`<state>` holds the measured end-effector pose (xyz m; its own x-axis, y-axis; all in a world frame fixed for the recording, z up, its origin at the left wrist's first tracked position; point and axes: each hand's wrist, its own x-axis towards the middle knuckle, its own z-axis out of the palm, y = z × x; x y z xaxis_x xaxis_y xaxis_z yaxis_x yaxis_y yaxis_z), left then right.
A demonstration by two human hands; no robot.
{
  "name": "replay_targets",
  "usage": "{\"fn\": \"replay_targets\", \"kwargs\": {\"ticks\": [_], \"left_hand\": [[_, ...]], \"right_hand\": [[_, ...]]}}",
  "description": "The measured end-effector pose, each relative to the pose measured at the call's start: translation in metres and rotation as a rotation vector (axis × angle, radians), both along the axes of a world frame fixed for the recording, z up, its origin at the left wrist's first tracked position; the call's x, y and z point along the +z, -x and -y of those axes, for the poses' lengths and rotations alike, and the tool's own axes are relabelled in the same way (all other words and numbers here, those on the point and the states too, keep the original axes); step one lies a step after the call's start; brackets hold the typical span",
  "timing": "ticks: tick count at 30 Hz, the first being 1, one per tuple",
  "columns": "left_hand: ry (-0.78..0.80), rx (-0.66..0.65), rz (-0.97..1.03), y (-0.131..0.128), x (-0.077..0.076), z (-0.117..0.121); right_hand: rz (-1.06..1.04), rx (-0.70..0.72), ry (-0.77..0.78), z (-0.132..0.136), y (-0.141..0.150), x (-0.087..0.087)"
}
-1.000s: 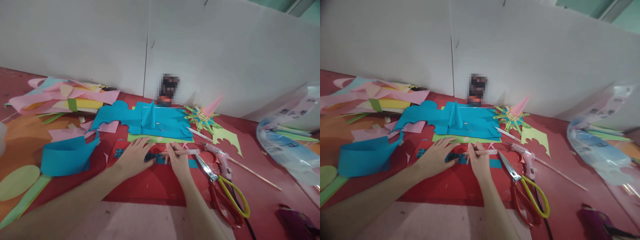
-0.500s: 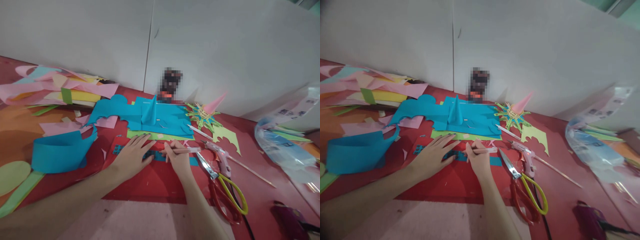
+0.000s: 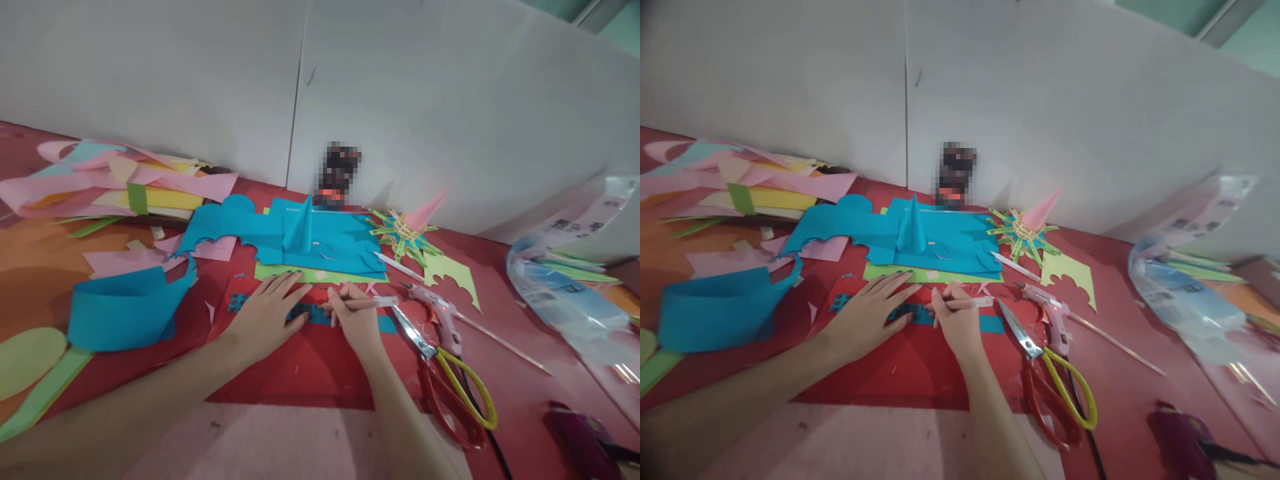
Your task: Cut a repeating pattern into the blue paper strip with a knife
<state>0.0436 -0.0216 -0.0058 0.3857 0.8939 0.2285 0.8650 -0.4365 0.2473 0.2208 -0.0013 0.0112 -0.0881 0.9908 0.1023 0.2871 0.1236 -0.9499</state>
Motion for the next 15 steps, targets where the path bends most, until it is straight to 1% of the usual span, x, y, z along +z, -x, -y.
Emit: {"fn": "replay_targets", "kwargs": {"ticks": [9,15], "left_hand": [[-0.022,0.002,0.001,-0.0001,0.0014,0.0006],[-0.038,0.008,-0.006,-0.001,0.0012,0.001]], "right_hand": [[-0.043,-0.047,-0.002,-0.0001,0.0012,0.001],[-0.079,-0.02,0.019,-0.0003,0.0017,-0.001]]}}
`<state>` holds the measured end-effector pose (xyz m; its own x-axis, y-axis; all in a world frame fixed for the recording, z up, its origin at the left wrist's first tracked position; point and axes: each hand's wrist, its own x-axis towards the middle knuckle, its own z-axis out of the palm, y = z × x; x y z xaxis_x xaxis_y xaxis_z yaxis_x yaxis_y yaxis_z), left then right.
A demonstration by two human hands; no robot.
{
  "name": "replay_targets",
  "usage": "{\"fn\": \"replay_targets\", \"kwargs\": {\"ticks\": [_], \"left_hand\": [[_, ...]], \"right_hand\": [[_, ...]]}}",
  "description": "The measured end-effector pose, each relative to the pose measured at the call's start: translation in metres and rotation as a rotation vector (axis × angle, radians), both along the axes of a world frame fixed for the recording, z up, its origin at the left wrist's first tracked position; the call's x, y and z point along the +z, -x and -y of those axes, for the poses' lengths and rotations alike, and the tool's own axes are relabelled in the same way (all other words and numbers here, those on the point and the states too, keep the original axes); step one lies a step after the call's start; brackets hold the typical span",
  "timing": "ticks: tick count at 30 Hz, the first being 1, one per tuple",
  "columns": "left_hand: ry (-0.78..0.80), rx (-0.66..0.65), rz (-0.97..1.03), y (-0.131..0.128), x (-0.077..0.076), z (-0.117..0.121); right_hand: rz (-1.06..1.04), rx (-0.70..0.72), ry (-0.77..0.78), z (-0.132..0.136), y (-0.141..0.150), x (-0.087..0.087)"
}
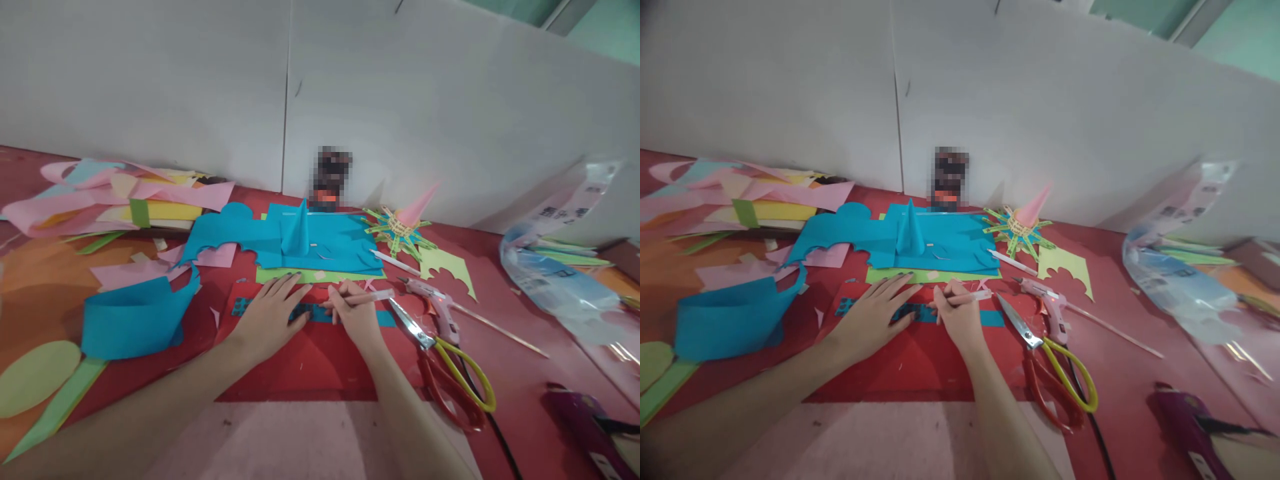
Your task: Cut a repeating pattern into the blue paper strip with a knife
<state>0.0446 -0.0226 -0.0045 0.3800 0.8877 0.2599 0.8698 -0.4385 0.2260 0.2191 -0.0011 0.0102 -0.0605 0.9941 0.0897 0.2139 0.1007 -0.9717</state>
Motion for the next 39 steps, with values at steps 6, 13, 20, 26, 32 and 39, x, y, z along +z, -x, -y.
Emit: {"fn": "replay_targets", "kwargs": {"ticks": [6,13,20,26,32,39], "left_hand": [[-0.033,-0.001,-0.006,0.0,-0.002,-0.001],[-0.036,-0.008,0.001,0.0,-0.001,-0.002],[-0.015,-0.02,-0.016,0.001,-0.002,-0.003],[-0.017,-0.017,-0.035,0.0,-0.003,-0.004],[-0.012,-0.01,-0.05,-0.001,-0.001,-0.004],[-0.014,-0.011,-0.039,0.001,-0.005,-0.005]], "right_hand": [[-0.012,0.032,-0.007,-0.001,-0.001,-0.003],[0.016,0.063,-0.072,-0.003,-0.004,-0.009],[0.009,0.046,-0.076,-0.007,-0.004,-0.014],[0.002,0.046,-0.066,-0.006,-0.003,-0.012],[0.013,0.043,-0.081,-0.008,-0.004,-0.016],[0.035,0.064,-0.105,-0.01,-0.005,-0.02]]}}
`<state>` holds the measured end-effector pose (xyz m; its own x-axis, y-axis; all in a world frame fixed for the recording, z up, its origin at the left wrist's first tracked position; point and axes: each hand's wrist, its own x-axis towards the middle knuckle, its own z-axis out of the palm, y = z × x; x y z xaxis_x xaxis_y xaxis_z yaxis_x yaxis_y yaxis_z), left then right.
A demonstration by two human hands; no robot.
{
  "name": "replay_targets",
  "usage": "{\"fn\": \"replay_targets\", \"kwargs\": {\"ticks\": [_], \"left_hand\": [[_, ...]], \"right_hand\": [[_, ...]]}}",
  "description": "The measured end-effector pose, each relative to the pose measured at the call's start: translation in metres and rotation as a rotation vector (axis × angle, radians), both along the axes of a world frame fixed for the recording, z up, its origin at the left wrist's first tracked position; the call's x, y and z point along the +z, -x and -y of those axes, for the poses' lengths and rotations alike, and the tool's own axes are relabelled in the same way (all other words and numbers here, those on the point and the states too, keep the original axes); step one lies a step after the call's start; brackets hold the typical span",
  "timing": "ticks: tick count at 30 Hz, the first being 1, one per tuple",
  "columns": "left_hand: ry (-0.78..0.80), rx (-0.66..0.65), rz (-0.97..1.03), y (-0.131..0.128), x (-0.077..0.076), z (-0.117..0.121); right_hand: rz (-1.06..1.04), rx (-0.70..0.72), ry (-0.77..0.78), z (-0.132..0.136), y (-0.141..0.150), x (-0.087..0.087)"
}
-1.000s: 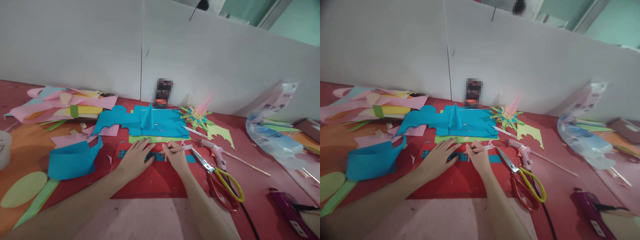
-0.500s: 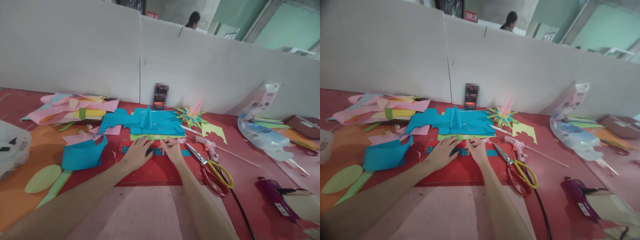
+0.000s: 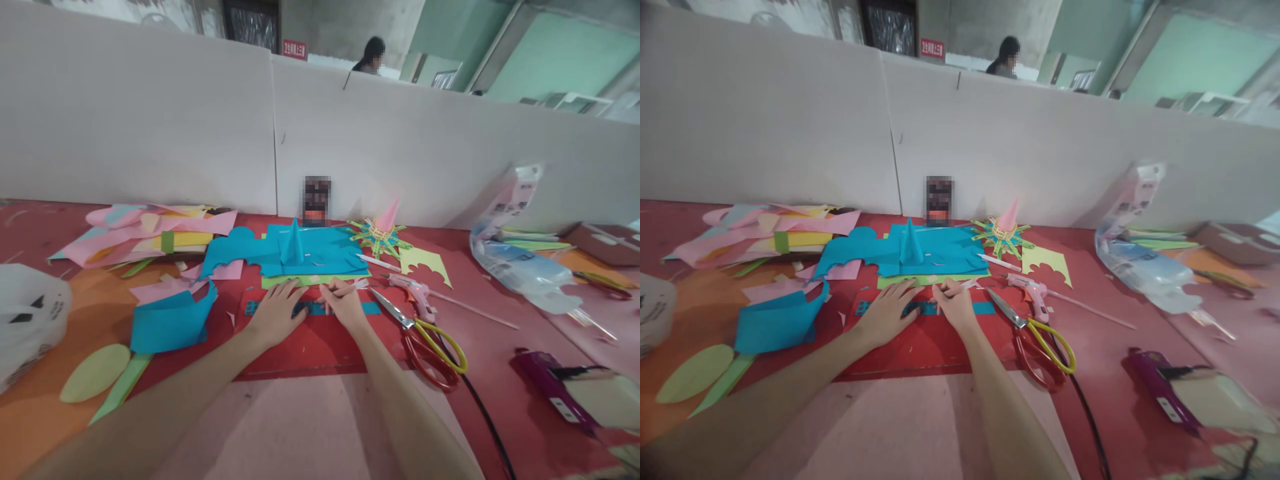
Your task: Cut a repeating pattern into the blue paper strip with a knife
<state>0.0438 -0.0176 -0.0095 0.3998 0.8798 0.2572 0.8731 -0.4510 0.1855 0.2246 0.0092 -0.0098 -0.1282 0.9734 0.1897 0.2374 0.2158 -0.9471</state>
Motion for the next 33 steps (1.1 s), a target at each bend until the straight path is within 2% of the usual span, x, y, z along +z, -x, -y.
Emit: {"fn": "replay_targets", "kwargs": {"ticks": [33], "left_hand": [[-0.009,-0.01,0.004,-0.001,0.0023,0.0006]], "right_hand": [[0.001,-0.041,0.002,0.001,-0.0015,0.0033]]}}
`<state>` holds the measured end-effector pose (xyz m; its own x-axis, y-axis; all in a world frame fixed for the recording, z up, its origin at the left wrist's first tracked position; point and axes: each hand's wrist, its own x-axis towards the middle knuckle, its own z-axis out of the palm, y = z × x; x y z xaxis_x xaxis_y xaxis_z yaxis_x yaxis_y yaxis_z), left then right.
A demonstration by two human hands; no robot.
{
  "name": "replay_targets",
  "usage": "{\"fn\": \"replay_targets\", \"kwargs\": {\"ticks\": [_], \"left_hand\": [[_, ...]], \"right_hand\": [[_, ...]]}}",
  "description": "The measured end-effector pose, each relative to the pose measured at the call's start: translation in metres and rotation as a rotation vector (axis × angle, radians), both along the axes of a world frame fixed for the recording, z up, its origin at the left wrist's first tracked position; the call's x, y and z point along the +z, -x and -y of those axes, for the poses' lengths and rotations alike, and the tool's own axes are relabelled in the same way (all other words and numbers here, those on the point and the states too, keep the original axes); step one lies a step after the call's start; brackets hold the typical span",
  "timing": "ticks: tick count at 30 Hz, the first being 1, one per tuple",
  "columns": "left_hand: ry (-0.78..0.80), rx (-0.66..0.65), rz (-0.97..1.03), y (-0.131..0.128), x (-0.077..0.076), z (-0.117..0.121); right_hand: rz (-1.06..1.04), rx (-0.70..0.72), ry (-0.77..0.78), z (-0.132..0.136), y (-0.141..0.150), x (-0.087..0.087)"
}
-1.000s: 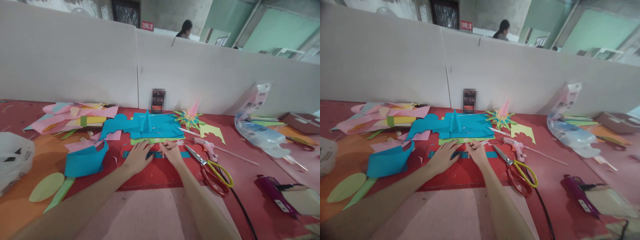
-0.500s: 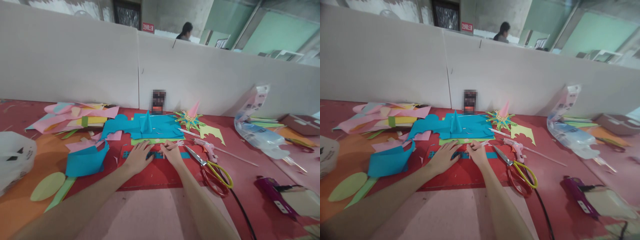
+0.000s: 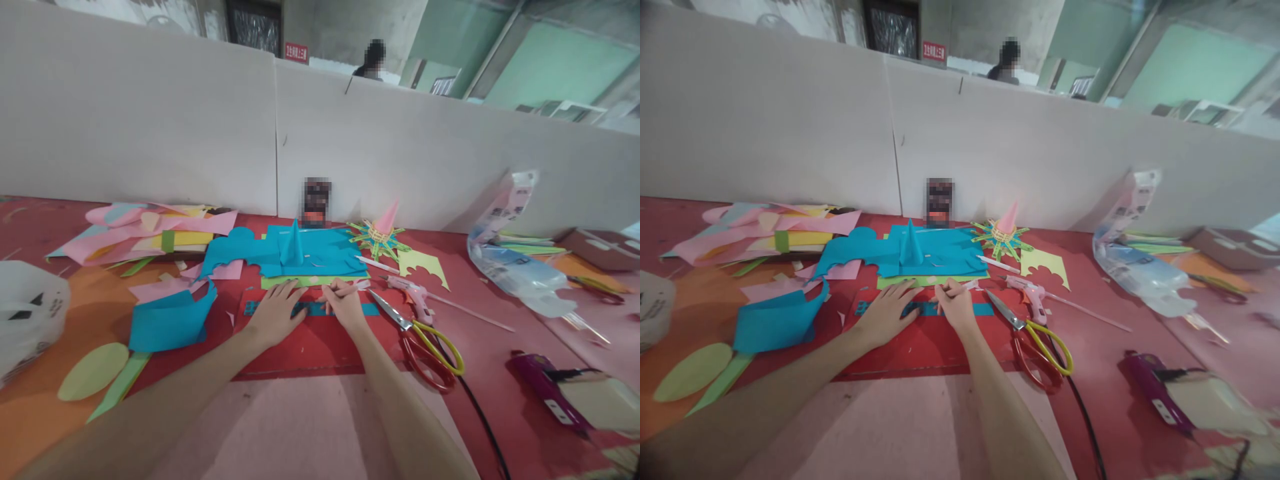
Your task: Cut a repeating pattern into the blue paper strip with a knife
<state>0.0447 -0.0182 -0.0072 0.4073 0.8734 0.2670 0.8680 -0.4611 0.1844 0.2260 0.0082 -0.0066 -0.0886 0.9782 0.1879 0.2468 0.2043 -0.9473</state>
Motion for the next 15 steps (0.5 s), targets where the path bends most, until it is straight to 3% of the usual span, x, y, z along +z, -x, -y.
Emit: {"fn": "replay_targets", "kwargs": {"ticks": [15], "left_hand": [[0.001,-0.006,0.03,0.001,-0.0028,-0.0011]], "right_hand": [[0.027,0.01,0.003,0.0013,0.0022,0.0]]}}
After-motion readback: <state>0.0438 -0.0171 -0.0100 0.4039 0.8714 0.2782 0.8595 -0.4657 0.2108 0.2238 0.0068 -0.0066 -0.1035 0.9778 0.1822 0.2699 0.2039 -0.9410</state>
